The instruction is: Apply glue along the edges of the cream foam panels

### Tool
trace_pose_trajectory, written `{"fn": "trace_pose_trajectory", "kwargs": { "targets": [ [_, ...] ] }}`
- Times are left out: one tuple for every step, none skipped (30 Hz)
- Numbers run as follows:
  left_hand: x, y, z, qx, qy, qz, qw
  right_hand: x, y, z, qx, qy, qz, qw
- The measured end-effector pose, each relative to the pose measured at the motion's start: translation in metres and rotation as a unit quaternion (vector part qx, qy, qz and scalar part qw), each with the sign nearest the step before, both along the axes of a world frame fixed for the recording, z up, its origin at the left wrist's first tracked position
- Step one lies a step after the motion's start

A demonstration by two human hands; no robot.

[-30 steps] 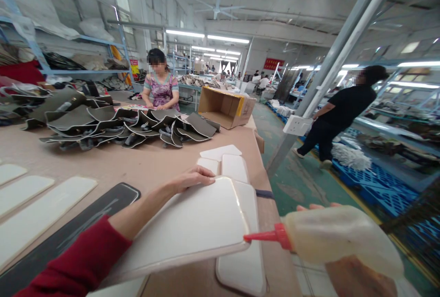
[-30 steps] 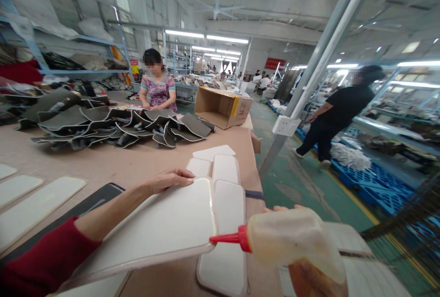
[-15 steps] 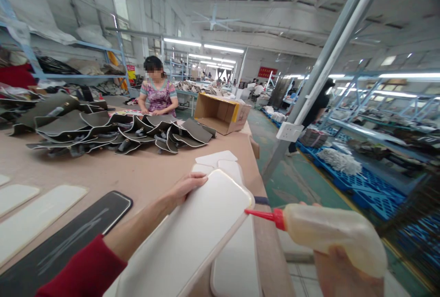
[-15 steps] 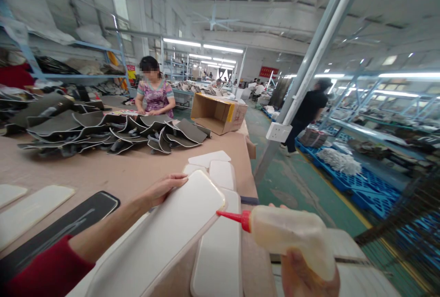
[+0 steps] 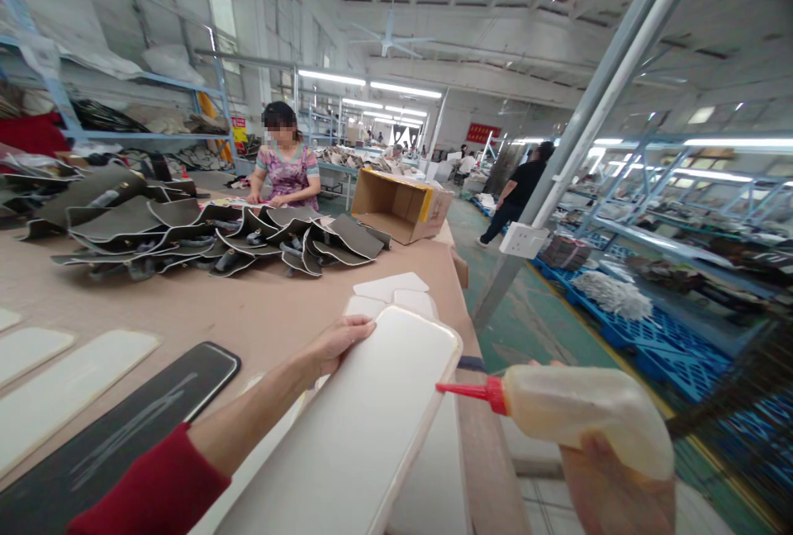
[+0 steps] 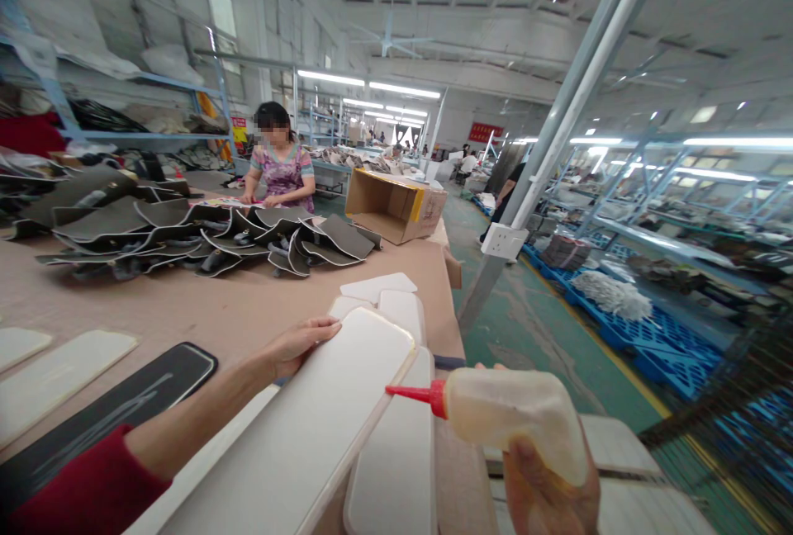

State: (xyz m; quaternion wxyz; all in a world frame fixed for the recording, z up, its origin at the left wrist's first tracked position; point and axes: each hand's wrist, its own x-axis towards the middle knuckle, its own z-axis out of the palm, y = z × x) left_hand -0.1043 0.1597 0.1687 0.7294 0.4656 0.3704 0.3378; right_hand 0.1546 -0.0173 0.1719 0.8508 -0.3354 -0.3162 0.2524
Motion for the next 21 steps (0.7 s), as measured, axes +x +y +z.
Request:
{"fn": "trace_pose_trajectory", "kwargs": {
  "targets": [
    [-0.001, 0.0, -0.001, -0.001, -0.002, -0.002, 1.0, 0.0, 0.0, -0.001, -0.003, 0.0, 0.005, 1.0],
    [-0.001, 0.001, -0.002, -0.002, -0.003, -0.004, 1.0, 0.0, 0.0, -0.003, -0.008, -0.001, 0.009, 1.0],
    [-0.002, 0.001, -0.003, -0.002, -0.003, -0.005, 1.0, 0.001, 0.0, -0.004, -0.013, -0.002, 0.013, 1.0],
    [-0.002, 0.002, -0.004, -0.002, -0.002, -0.006, 1.0, 0.001, 0.0, -0.005, -0.016, -0.004, 0.016, 1.0],
    [-0.002, 0.003, -0.006, -0.002, -0.001, -0.007, 1.0, 0.002, 0.0, -0.007, -0.019, -0.006, 0.02, 1.0],
    [-0.003, 0.004, -0.007, -0.002, 0.0, -0.008, 1.0, 0.003, 0.001, -0.008, -0.021, -0.01, 0.024, 0.999],
    [-0.003, 0.004, -0.008, -0.001, -0.001, -0.009, 1.0, 0.004, 0.001, -0.009, -0.021, -0.013, 0.027, 0.999],
    [-0.003, 0.005, -0.01, -0.002, -0.001, -0.009, 1.0, 0.005, 0.001, -0.01, -0.022, -0.015, 0.033, 0.999],
    [-0.003, 0.006, -0.011, -0.003, -0.002, -0.009, 1.0, 0.006, 0.002, -0.011, -0.023, -0.015, 0.041, 0.999],
    [-0.003, 0.007, -0.012, -0.004, -0.002, -0.008, 1.0, 0.007, 0.002, -0.012, -0.026, -0.012, 0.049, 0.998],
    [-0.003, 0.007, -0.012, -0.006, -0.001, -0.007, 1.0, 0.007, 0.003, -0.013, -0.03, -0.006, 0.056, 0.998],
    [-0.003, 0.008, -0.013, -0.007, 0.0, -0.007, 1.0, 0.008, 0.003, -0.013, -0.036, -0.002, 0.063, 0.997],
    [-0.003, 0.009, -0.013, -0.007, 0.002, -0.007, 1.0, 0.008, 0.003, -0.013, -0.042, 0.002, 0.066, 0.997],
    [-0.003, 0.009, -0.013, -0.007, 0.003, -0.006, 1.0, 0.007, 0.003, -0.013, -0.049, 0.005, 0.067, 0.997],
    [-0.004, 0.01, -0.012, -0.007, 0.005, -0.006, 1.0, 0.006, 0.002, -0.013, -0.056, 0.008, 0.066, 0.996],
    [-0.004, 0.01, -0.012, -0.007, 0.008, -0.005, 1.0, 0.005, 0.002, -0.012, -0.064, 0.01, 0.065, 0.996],
    [-0.004, 0.011, -0.012, -0.008, 0.012, -0.004, 1.0, 0.004, 0.0, -0.012, -0.073, 0.014, 0.064, 0.995],
    [-0.004, 0.011, -0.011, -0.009, 0.015, -0.003, 1.0, 0.002, -0.001, -0.011, -0.082, 0.019, 0.061, 0.995],
    [-0.005, 0.012, -0.011, -0.01, 0.018, -0.003, 1.0, 0.001, -0.002, -0.01, -0.091, 0.026, 0.063, 0.994],
    [-0.005, 0.012, -0.011, -0.011, 0.021, -0.003, 1.0, -0.001, -0.003, -0.009, -0.097, 0.032, 0.064, 0.993],
    [-0.005, 0.013, -0.011, -0.012, 0.022, -0.004, 1.0, -0.003, -0.004, -0.007, -0.099, 0.038, 0.065, 0.992]
  ]
}}
